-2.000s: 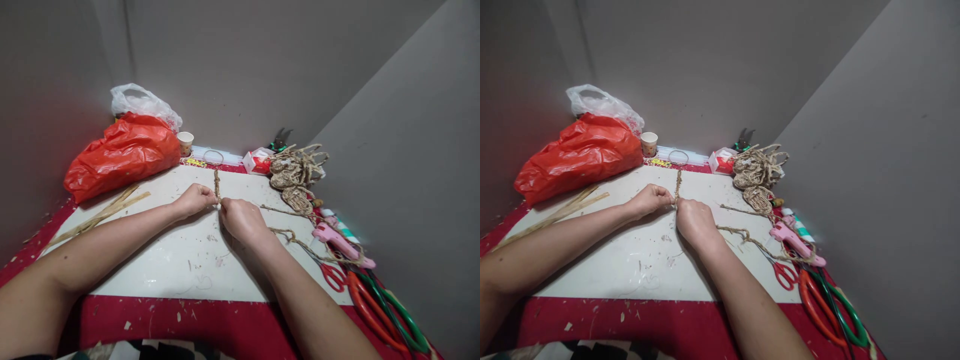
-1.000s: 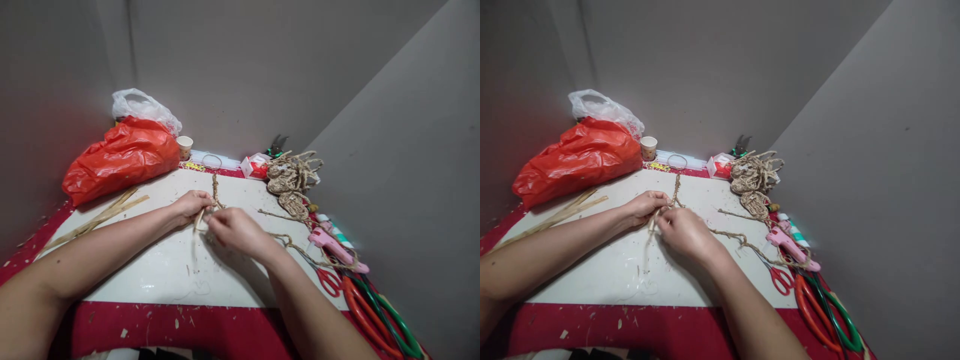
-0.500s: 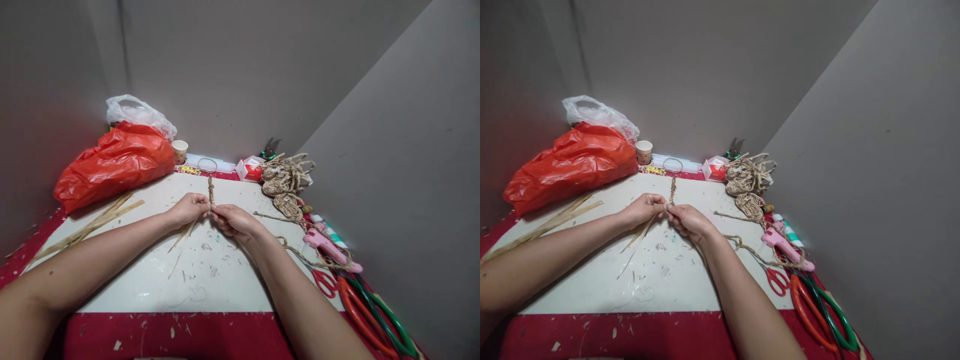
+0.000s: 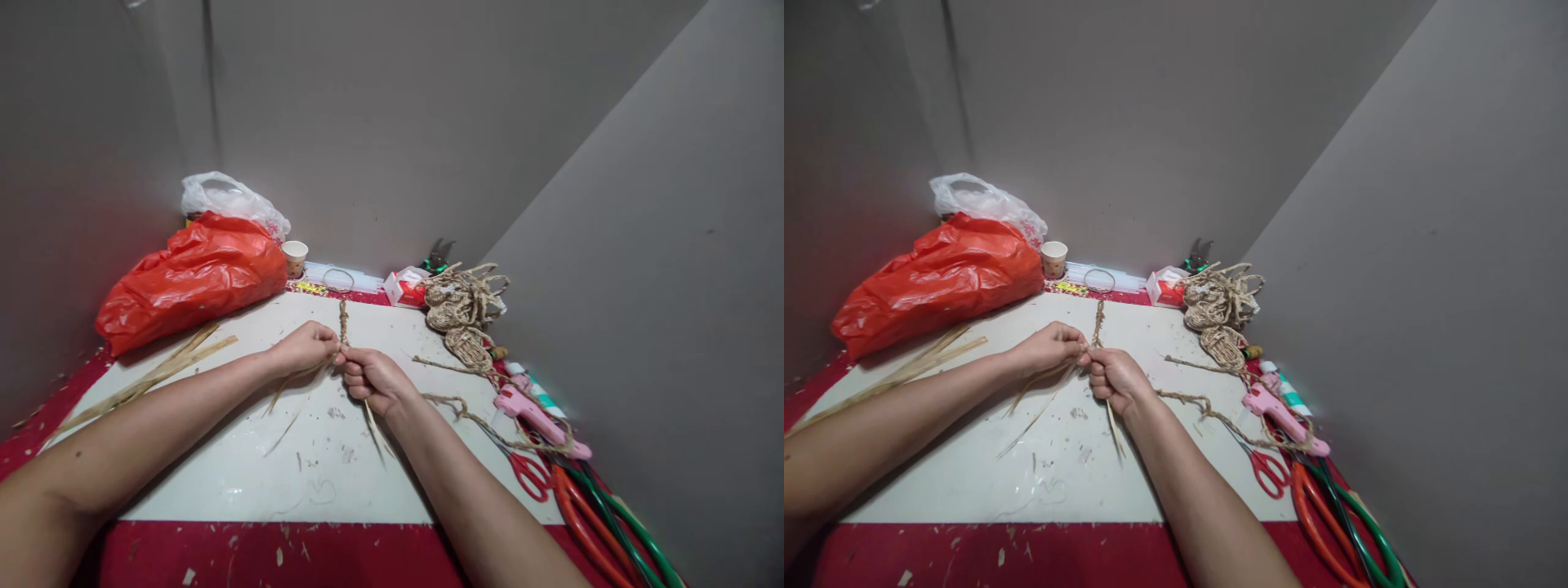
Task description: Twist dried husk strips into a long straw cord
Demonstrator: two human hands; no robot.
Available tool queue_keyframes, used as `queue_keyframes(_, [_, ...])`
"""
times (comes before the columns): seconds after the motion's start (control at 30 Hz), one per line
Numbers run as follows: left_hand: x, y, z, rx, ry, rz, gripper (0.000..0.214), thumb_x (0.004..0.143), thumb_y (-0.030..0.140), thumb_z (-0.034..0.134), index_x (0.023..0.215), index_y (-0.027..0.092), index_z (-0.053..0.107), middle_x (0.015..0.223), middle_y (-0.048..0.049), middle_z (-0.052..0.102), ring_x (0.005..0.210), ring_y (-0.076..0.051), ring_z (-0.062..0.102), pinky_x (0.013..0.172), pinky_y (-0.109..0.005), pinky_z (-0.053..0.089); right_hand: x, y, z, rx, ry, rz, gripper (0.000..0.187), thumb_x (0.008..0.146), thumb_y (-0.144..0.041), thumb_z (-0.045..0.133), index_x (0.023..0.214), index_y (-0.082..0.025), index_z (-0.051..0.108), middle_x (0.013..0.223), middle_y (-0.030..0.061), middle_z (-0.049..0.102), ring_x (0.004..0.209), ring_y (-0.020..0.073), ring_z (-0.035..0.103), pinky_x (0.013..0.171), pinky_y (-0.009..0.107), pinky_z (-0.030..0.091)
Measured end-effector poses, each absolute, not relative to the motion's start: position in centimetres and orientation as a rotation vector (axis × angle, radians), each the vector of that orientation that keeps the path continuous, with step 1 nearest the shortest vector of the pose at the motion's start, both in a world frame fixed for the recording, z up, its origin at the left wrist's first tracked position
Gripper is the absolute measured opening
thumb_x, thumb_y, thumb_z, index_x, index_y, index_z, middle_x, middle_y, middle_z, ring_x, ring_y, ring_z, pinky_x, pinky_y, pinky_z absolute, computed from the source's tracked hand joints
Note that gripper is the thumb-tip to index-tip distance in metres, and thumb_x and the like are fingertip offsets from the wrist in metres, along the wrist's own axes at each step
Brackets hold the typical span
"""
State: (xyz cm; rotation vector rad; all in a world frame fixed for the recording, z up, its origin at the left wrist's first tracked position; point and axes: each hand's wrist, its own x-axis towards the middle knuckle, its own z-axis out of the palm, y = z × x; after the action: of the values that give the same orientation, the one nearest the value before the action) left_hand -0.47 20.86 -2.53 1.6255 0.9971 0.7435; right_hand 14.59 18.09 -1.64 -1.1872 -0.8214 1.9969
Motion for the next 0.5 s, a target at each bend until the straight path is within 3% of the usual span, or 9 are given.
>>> queue_keyframes(0.23, [-0.4,19.6,-0.2,1.707,1.143,0.617,0.013,0.065,0.019,0.049,0.061,0.012,0.059,0.045,0.0018,0.048,0.040,-0.007,0.036,0.041,-0.019,0.025,13.2,17.3,-1.6,-1.305,-0.810,1.745,0.016,0.070,-0.021,0.055,0.060,-0.016,0.045,0.035,-0.0109,0.029,0.029,0.0014,0.017,0.030,0.013,0.010])
queue_keyframes(0.4, [0.5,17.9,0.1,1.637,1.220,0.560,0.015,0.068,0.016,0.046,0.078,0.015,0.056,0.047,0.0005,0.054,0.036,-0.012,0.046,0.038,-0.020,0.028,12.7,17.1,-1.8,-1.249,-0.731,1.757,0.025,0.067,-0.022,0.059,0.057,-0.019,0.036,0.035,-0.0121,0.027,0.030,0.0010,0.015,0.030,0.013,0.010])
queue_keyframes(0.5, [1.0,17.3,-0.4,1.706,1.227,0.658,0.015,0.067,0.014,0.047,0.079,0.015,0.055,0.046,0.0008,0.055,0.038,-0.012,0.048,0.040,-0.019,0.029,12.7,17.1,-2.1,-1.221,-0.742,1.746,0.024,0.065,-0.019,0.057,0.056,-0.019,0.036,0.035,-0.0121,0.026,0.030,0.0007,0.014,0.030,0.013,0.010])
